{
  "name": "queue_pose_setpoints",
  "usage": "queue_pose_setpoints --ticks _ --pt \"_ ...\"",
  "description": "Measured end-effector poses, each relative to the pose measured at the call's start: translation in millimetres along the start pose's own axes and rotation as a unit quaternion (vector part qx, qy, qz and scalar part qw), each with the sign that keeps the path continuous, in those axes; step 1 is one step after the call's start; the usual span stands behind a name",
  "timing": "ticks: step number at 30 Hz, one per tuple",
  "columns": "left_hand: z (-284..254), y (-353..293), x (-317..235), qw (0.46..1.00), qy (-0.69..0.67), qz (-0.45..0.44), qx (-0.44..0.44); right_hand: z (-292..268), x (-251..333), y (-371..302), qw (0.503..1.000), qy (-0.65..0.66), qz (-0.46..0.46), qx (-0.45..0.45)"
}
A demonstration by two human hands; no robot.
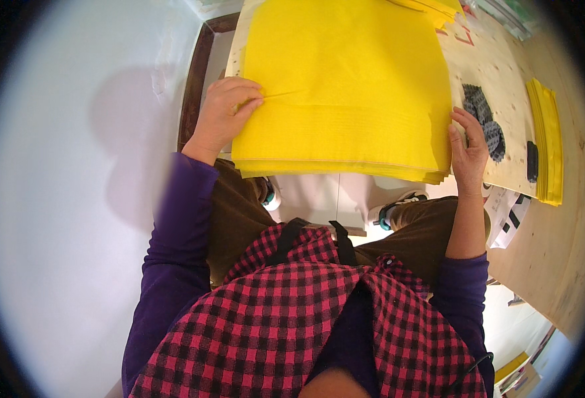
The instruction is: The person folds multiple yellow fabric sheets on a wooden table. They align the edges, fold the sheets in half, and stack the folded pieces. The person repeats this process for several sheets, smoothing each fold before stacking.
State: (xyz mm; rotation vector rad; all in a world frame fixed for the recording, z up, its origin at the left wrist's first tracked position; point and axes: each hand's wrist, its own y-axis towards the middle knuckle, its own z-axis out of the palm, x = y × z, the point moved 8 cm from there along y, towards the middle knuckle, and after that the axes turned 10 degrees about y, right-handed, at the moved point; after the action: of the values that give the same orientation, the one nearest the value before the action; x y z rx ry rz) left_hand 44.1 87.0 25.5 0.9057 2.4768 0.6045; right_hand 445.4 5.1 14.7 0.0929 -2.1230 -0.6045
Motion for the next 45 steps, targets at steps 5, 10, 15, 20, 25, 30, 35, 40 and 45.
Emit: queue_pose_setpoints --ticks 5,10,15,20,25,30,35,40,45 --pt "-1.0 1.8 -3.1 1.0 -0.007 0.002 0.006 -2.5 2.3 0.7 1.0 -0.002 -0.01 -0.001" --pt "-0.9 1.9 -2.5 1.0 -0.017 -0.007 0.011 -1.8 3.0 -0.1 1.0 -0.01 -0.003 -0.004" --pt "1.3 2.2 -0.5 1.0 -0.016 -0.012 0.009 -1.7 5.0 0.6 1.0 -0.004 -0.011 -0.004" --pt "0.7 1.3 0.1 1.0 -0.012 -0.02 0.005 -2.4 4.9 -0.1 1.0 -0.008 -0.01 -0.005" --pt "0.0 1.2 -0.4 1.0 -0.015 -0.022 -0.003 -2.6 4.6 0.0 1.0 -0.01 -0.011 -0.004" --pt "-0.5 1.1 -0.7 1.0 -0.009 -0.025 -0.002 -1.9 4.3 0.0 1.0 -0.012 -0.011 -0.001" --pt "0.7 0.3 -0.2 1.0 0.001 -0.029 0.0 -2.0 3.8 0.1 1.0 -0.021 -0.008 0.0" --pt "5.0 -1.5 4.5 0.997 0.001 -0.062 0.04 -2.5 3.7 -0.7 1.0 -0.016 -0.004 -0.002" --pt "1.2 -0.3 -3.0 0.998 0.044 -0.03 0.036 -2.2 4.4 -0.3 1.0 -0.01 -0.013 0.0"
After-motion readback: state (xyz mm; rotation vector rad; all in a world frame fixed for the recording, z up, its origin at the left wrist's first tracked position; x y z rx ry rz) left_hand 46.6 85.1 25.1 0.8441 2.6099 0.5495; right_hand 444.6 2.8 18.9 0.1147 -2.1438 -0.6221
